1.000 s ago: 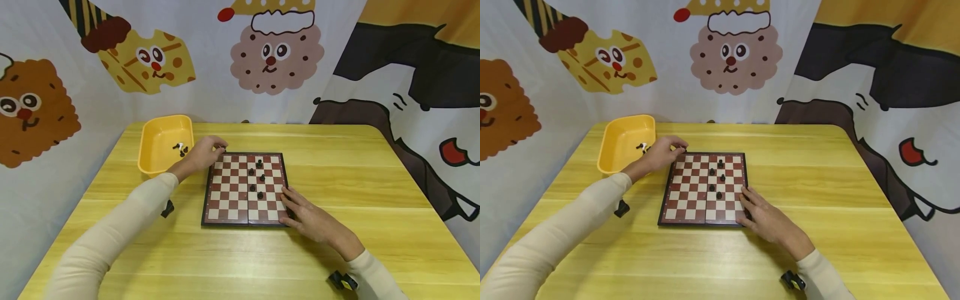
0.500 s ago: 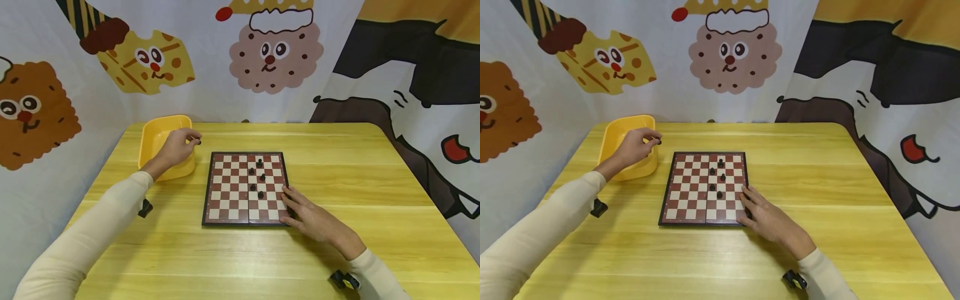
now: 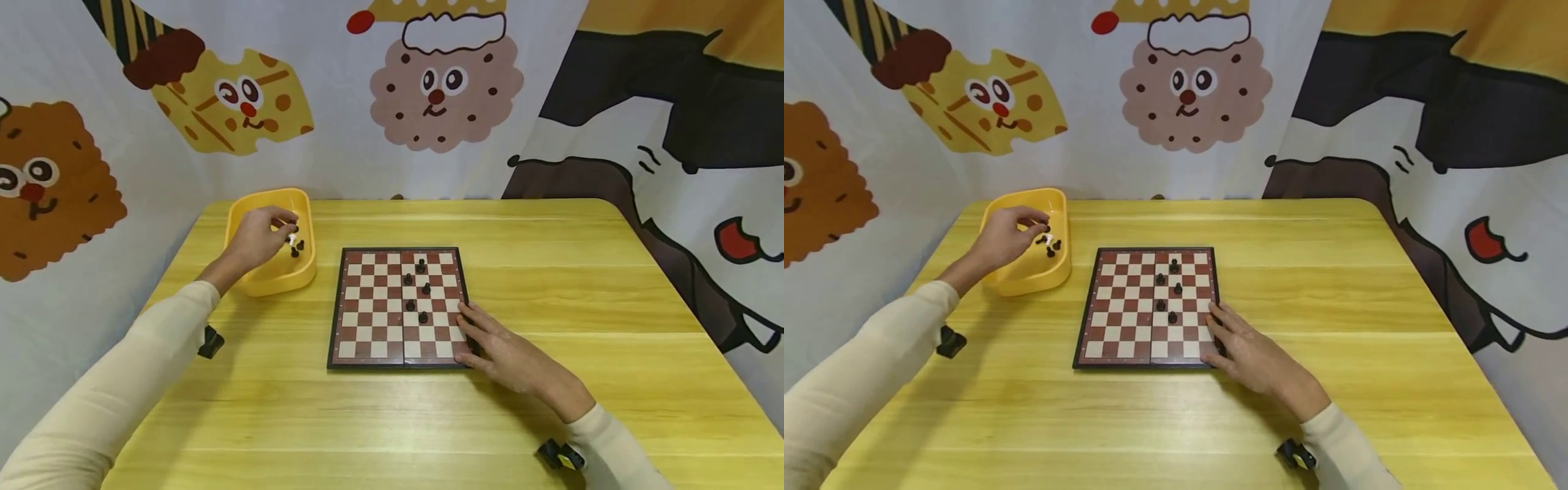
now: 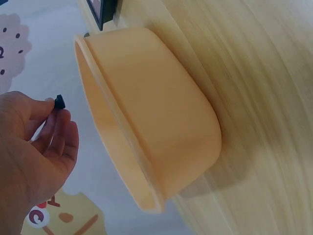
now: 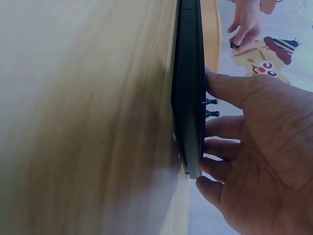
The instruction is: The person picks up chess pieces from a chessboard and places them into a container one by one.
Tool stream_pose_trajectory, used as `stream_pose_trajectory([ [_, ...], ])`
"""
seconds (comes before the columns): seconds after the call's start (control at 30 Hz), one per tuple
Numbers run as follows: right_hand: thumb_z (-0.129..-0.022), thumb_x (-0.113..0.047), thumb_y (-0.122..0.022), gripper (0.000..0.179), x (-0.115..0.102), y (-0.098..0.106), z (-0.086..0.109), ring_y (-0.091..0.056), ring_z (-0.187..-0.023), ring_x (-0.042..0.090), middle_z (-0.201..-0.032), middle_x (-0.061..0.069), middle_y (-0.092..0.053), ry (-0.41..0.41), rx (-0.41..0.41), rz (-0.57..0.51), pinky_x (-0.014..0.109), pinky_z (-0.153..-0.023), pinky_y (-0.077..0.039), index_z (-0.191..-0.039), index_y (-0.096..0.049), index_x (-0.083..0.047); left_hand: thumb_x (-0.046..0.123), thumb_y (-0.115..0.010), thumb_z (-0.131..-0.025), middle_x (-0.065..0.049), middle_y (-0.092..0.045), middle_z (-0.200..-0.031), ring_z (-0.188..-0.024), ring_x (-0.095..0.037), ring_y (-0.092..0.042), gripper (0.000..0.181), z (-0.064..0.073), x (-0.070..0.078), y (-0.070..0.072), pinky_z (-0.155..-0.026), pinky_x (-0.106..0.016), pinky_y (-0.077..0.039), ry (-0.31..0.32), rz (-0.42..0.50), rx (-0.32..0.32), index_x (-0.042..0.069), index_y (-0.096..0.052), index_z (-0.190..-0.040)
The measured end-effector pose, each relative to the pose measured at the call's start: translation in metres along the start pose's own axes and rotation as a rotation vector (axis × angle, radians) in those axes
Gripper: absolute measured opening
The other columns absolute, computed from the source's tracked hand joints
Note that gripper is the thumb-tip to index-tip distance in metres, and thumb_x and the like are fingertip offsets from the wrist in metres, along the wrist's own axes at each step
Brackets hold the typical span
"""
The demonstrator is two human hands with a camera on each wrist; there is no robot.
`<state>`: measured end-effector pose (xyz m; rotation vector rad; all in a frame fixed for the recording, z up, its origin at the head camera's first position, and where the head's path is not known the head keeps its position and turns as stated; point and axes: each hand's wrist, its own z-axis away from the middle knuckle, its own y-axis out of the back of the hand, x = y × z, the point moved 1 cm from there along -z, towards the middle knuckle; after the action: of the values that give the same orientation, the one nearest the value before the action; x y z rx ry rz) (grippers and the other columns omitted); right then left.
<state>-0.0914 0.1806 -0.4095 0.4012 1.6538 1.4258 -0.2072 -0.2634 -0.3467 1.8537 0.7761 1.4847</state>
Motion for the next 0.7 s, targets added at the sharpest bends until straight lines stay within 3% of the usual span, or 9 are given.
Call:
stream_pose_trajectory([
  [0.1, -0.103, -0.040, -0.062, 0.070, 0.0001, -0.0006, -0.0006, -0.020, -0.150, 0.038, -0.166, 0.018, -0.019, 0.001, -0.003, -0.002, 0.054, -0.109, -0.035, -0.150, -0.042, 0.007, 0.009, -0.061, -0.103, -0.022, -0.069, -0.115, -0.097, -0.036, -0.067, 0.025, 0.0008, -0.0008, 0.0017, -0.059, -0.030, -0.050, 0.002, 0.007, 0.017, -0.004, -0.068, -0.123],
  [0.23, -0.103, -0.040, -0.061, 0.070, -0.0001, -0.0004, -0.0006, -0.020, -0.150, 0.038, -0.166, 0.018, -0.019, 0.004, -0.005, 0.010, 0.055, -0.109, -0.036, -0.150, -0.041, 0.008, 0.014, -0.058, -0.104, -0.021, -0.068, -0.117, -0.100, -0.035, -0.066, 0.029, 0.0009, -0.0010, 0.0017, -0.064, -0.033, -0.052, -0.005, 0.019, 0.040, -0.003, -0.068, -0.126],
  [0.47, -0.104, -0.041, -0.059, 0.070, -0.0002, -0.0002, -0.0007, -0.020, -0.150, 0.038, -0.165, 0.018, -0.020, 0.006, -0.007, 0.017, 0.055, -0.109, -0.036, -0.150, -0.041, 0.008, 0.017, -0.053, -0.106, -0.021, -0.067, -0.117, -0.100, -0.034, -0.065, 0.032, 0.0028, -0.0016, -0.0005, -0.057, -0.032, -0.049, 0.002, 0.040, 0.055, 0.000, -0.067, -0.128],
  [0.7, -0.104, -0.041, -0.058, 0.069, -0.0015, 0.0003, -0.0003, -0.020, -0.150, 0.037, -0.165, 0.017, -0.021, -0.001, -0.011, 0.006, 0.055, -0.109, -0.036, -0.151, -0.041, 0.008, 0.015, -0.055, -0.105, -0.018, -0.068, -0.116, -0.098, -0.032, -0.065, 0.029, 0.0049, 0.0012, -0.0068, -0.065, -0.032, -0.051, -0.011, 0.054, 0.062, -0.001, -0.069, -0.124],
])
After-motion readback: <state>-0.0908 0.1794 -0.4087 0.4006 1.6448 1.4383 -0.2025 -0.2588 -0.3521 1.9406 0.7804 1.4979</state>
